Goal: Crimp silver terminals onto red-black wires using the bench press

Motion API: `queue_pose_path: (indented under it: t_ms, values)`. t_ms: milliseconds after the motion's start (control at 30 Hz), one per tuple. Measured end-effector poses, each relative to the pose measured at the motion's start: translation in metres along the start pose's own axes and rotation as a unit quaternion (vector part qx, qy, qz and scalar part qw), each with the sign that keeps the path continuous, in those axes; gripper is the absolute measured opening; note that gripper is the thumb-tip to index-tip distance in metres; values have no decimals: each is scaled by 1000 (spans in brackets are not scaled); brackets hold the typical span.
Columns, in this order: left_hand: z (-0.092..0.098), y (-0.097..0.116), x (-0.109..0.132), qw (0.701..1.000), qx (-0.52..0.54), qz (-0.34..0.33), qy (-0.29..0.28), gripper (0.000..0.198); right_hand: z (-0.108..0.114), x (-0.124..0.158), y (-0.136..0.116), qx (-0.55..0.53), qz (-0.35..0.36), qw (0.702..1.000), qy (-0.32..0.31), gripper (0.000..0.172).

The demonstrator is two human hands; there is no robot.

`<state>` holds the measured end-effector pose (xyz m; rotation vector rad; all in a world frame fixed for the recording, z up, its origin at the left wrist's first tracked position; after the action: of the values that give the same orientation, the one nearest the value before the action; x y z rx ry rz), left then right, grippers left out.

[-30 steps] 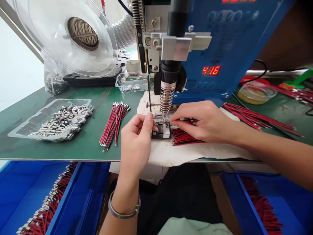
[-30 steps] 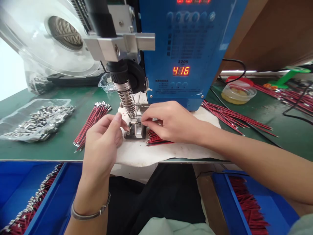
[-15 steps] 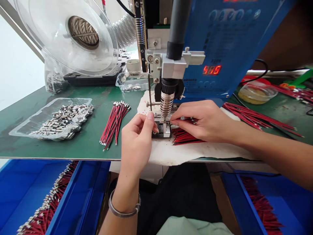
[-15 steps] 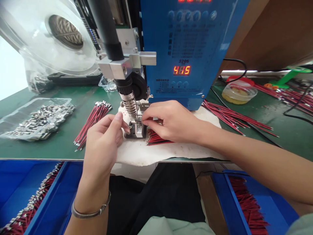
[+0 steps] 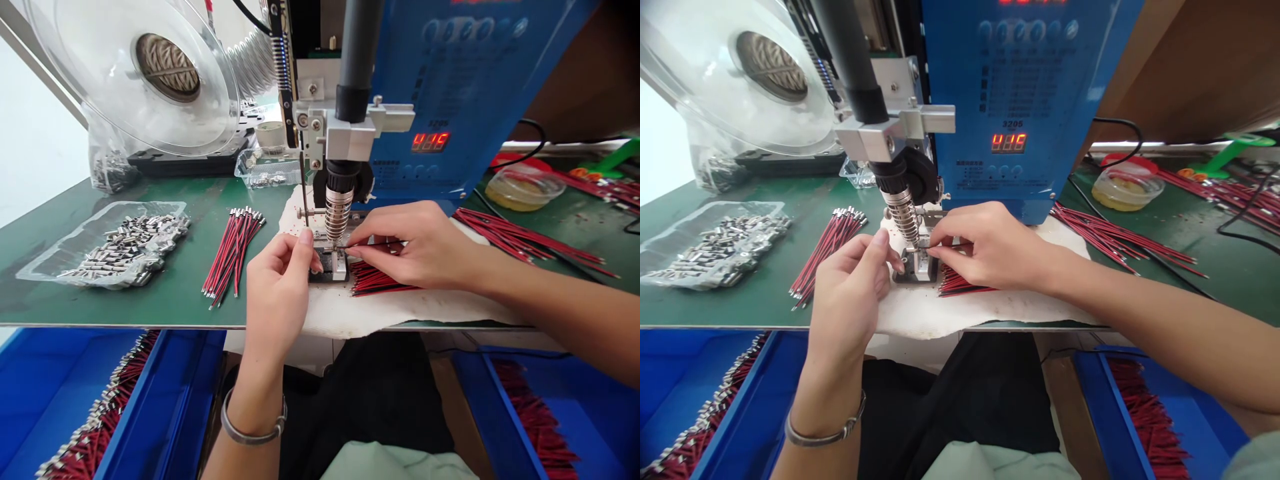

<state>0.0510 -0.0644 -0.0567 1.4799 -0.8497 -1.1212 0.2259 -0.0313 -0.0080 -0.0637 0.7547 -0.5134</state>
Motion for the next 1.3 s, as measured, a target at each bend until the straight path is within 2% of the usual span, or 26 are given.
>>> queue_pose_path:
  t_ms: [367,567,667,767,800,867,933,1000,1100,1167,1300]
  values:
    - [2,3,2,999,-41,-3,27,37,2,0,-2,-2,1,1000,-6,11]
    - [1,4,3,998,1,-6,55,37,2,1,-1,1,1,1000,-15,11]
    - [4,9,11,996,-1,-24,88,35,3,2,-1,10,11,1000,-14,12]
    - [7,16,26,991,-57,-45,113,34,6,3,-6,14,21,1000,1,10]
    - [6,19,31,990,-81,-52,101,34,8,4,-9,10,25,1000,9,10]
    - [-2,21,41,991,-109,-59,41,30,12,4,-16,-3,35,999,21,10]
    - [-13,20,51,993,-99,-51,-35,20,15,5,-24,-13,38,999,28,13]
    - [-24,17,59,994,-71,-39,-77,17,16,6,-31,-31,36,998,30,13]
    - [-30,14,64,996,-47,-31,-63,22,15,6,-34,-70,25,997,15,9]
    - [-27,14,64,998,-41,-32,-46,21,15,6,-32,-91,27,995,2,10]
    - [-3,19,52,998,-55,-37,-3,16,13,4,-15,-38,45,997,-48,19]
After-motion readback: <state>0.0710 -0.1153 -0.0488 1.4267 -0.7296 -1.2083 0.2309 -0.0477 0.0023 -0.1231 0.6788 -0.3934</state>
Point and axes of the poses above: each hand's wrist, its own x-axis away from the middle knuckle, its own z-axis out of the back of the hand, y = z × x, the point moved 4 cm from there along -x, towards the middle knuckle, and after that the axes turned 7 degrees about y, right-handed, at the moved point
